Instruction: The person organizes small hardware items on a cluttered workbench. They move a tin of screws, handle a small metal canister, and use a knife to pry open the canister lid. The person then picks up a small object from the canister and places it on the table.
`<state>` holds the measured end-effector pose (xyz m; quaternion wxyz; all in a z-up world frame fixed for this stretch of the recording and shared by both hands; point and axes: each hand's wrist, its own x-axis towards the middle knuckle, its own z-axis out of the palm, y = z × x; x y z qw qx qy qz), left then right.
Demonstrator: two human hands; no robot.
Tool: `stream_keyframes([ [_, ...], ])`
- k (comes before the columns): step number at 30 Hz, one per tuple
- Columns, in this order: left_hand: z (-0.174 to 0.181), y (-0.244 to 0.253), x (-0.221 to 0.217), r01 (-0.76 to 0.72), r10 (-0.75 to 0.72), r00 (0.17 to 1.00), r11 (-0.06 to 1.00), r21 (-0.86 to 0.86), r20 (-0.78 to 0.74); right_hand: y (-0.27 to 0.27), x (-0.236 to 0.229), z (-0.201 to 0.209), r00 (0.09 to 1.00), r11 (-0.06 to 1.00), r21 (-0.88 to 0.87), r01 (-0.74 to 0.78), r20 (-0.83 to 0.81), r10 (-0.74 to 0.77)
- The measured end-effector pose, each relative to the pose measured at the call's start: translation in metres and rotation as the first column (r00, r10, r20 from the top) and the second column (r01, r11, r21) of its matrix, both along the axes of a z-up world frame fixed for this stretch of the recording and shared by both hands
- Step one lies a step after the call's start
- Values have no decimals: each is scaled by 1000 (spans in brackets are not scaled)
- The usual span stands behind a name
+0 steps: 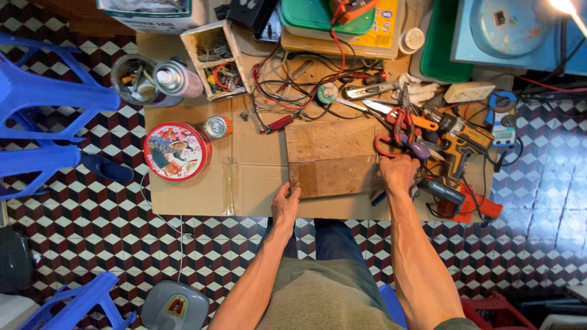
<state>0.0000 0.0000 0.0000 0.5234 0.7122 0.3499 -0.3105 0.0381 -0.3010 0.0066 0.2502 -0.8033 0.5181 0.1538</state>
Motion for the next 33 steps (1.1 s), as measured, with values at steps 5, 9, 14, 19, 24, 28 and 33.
stream_keyframes([
  [5, 6, 17, 9, -16, 16, 1000, 999, 48, 6, -5, 4, 2, 996, 996, -52, -78, -40, 76],
  [9, -1, 30, 16, -7, 4, 1000, 993, 115, 22, 6, 0, 8, 998, 998, -4, -58, -1, 58],
  [14, -11, 34, 11, -67, 52, 990, 991, 117, 132, 13, -3, 16, 994, 994, 24, -110, -5, 111],
  [19, -22, 37, 6, -55, 37, 987, 993, 108, 157, 4, -5, 28, 945, 944, 47, -327, 2, 327],
  [24, -42, 52, -15, 126, -228, 925, 939, 320, 305, 11, -1, 65, 892, 892, -15, -452, -24, 451],
  [28, -15, 63, -25, 26, -92, 951, 975, 219, 294, 13, 14, 80, 730, 794, -190, -577, 316, 606],
  [33, 42, 58, -42, -114, 83, 979, 980, 163, 186, 0, 72, 55, 454, 596, -357, -719, 408, 792],
])
